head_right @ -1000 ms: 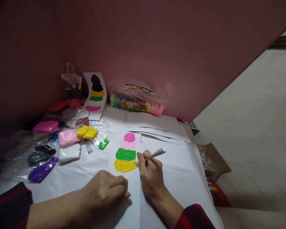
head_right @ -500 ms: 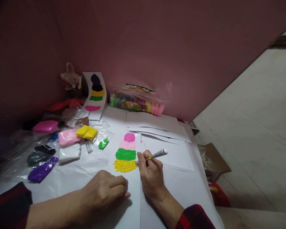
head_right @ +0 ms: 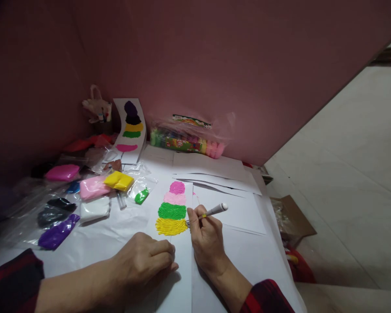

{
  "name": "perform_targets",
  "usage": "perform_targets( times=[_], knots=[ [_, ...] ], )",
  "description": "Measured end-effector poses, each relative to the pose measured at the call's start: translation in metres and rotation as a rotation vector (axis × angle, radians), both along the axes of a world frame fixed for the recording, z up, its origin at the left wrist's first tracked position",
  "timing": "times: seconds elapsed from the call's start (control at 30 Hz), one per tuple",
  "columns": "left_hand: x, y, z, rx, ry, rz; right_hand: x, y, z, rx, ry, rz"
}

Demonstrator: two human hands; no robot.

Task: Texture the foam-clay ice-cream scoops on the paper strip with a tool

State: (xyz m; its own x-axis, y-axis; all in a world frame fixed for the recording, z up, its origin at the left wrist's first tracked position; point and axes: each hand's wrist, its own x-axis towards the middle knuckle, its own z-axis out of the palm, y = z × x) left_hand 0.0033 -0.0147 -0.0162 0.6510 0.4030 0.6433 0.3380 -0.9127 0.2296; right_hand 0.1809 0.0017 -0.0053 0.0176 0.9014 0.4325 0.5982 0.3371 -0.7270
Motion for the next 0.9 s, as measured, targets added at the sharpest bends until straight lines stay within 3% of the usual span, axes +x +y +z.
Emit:
perform_targets(
  times=[0.9],
  knots=[
    [0.0003, 0.0010, 0.0020, -0.001, -0.008, 0.002, 0.0011, -0.0011, -0.0011, -0.060, 0.029, 0.041]
  ],
)
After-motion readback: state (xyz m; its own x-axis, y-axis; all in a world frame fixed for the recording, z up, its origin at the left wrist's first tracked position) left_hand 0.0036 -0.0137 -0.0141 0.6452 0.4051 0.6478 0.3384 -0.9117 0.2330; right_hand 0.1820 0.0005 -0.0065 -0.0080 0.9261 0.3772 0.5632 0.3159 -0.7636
